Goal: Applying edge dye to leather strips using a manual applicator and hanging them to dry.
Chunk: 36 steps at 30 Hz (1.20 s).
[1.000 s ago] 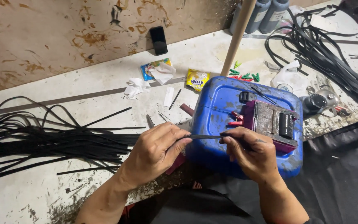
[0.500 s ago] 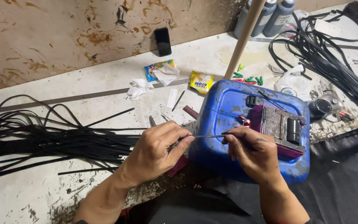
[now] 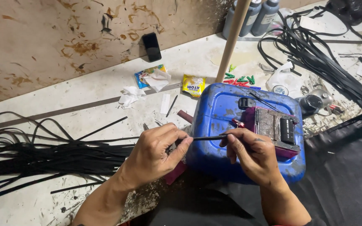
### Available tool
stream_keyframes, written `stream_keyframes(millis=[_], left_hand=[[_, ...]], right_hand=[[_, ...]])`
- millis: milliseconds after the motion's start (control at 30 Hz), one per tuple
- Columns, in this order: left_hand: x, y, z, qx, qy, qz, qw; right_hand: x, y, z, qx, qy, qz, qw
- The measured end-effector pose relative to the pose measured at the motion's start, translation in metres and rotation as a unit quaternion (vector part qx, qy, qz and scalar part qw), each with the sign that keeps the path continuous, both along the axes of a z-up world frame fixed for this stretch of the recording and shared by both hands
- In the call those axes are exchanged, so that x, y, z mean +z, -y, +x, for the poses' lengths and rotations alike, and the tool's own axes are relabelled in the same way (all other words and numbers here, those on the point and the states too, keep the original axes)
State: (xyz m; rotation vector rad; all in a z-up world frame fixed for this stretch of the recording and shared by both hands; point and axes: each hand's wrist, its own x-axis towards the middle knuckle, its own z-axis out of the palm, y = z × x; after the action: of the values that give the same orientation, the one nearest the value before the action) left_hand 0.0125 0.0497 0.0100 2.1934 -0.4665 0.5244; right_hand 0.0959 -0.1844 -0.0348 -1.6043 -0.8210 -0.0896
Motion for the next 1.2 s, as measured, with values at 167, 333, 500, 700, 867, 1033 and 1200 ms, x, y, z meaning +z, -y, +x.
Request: stream_keyframes(millis=[167,333,500,700,867,1033,1200], left_hand=[[-0.001,-0.004,0.005,-0.012,-0.014,-0.013,1.0],[0.0,-0.009,0.007,-0.021,-0.028,-0.025,0.999],[0.0,-0.012,0.008,-0.032,-0.041,-0.042,0.998],[0.002,-0.014,0.008,-0.041,-0.028,-0.049,0.998],[0.007,-0.003,0.009,-0.054,-0.034,-0.062,0.996],[0.01,0.007,0.014,-0.074,-0.034,-0.083,0.993],[0.006,0.014,0.028,-0.09,-0.042,-0.082,0.992]], right_hand=[[0.006,-0.002,-0.002,0.001,-0.007,0.011,1.0],[0.01,-0.007,-0.003,0.006,-0.002,0.021,1.0],[0.005,-0.009,-0.003,-0.003,-0.004,0.02,1.0],[0.009,-0.01,-0.007,-0.01,-0.014,0.028,0.999],[0.002,0.002,-0.001,-0.027,-0.019,0.006,0.999],[0.006,0.011,0.001,-0.048,-0.016,-0.009,0.999],[0.036,0.025,0.004,-0.042,0.076,-0.056,0.995]])
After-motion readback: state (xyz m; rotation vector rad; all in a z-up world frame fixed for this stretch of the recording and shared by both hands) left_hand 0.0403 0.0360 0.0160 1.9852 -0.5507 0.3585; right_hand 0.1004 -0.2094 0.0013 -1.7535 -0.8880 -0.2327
